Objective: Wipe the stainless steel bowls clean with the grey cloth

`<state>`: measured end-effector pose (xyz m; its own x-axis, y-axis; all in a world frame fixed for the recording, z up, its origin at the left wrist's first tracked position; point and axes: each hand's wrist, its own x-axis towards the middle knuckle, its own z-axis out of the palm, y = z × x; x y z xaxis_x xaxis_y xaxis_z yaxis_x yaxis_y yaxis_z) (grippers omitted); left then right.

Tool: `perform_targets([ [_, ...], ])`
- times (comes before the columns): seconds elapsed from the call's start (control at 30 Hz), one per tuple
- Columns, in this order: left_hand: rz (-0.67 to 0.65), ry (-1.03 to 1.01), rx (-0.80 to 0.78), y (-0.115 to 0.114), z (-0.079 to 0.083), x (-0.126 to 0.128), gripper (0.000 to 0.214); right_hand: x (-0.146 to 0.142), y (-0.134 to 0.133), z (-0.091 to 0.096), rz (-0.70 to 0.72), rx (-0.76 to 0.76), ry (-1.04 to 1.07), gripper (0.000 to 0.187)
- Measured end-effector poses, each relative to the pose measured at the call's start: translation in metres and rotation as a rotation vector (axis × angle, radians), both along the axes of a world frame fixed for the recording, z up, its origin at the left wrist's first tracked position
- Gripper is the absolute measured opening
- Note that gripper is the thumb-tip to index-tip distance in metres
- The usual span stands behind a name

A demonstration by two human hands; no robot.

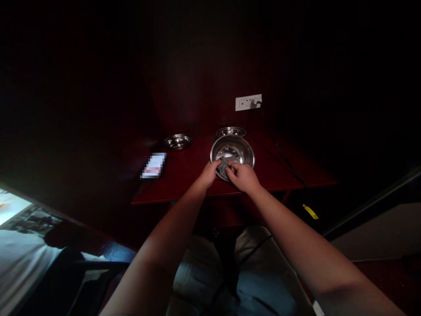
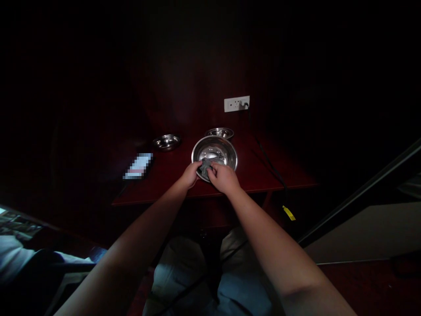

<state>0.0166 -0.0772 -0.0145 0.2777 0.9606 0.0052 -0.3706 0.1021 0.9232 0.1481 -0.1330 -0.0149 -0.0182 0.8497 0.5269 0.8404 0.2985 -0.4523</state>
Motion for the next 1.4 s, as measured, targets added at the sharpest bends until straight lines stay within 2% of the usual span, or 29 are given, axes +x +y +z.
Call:
perform_targets([
  [0.33,0.002,-0.033,0.014,0.000,0.000,0.000,0.022,-0.002,-0.001,-0.004,0.147,0.062,-0.015,0.028],
  [0.53,0.008,-0.049,0.025,-0.001,0.002,0.001,0.020,-0.002,0.002,-0.004,0.211,0.036,-0.065,0.036],
  [0.83,0.005,-0.059,0.045,-0.002,0.002,0.002,0.023,-0.006,0.007,-0.006,0.139,-0.055,-0.105,0.054],
  [1.07,0.006,-0.037,0.054,0.001,-0.001,0.001,0.035,-0.004,0.016,-0.004,0.085,-0.073,-0.047,0.064],
  [1.27,0.008,0.009,0.048,0.002,-0.003,-0.001,0.043,0.000,0.027,0.007,0.097,-0.079,-0.071,0.065],
  [1.4,0.018,0.027,0.050,0.003,-0.005,-0.002,0.044,-0.002,0.026,0.005,0.156,-0.024,-0.040,0.061],
])
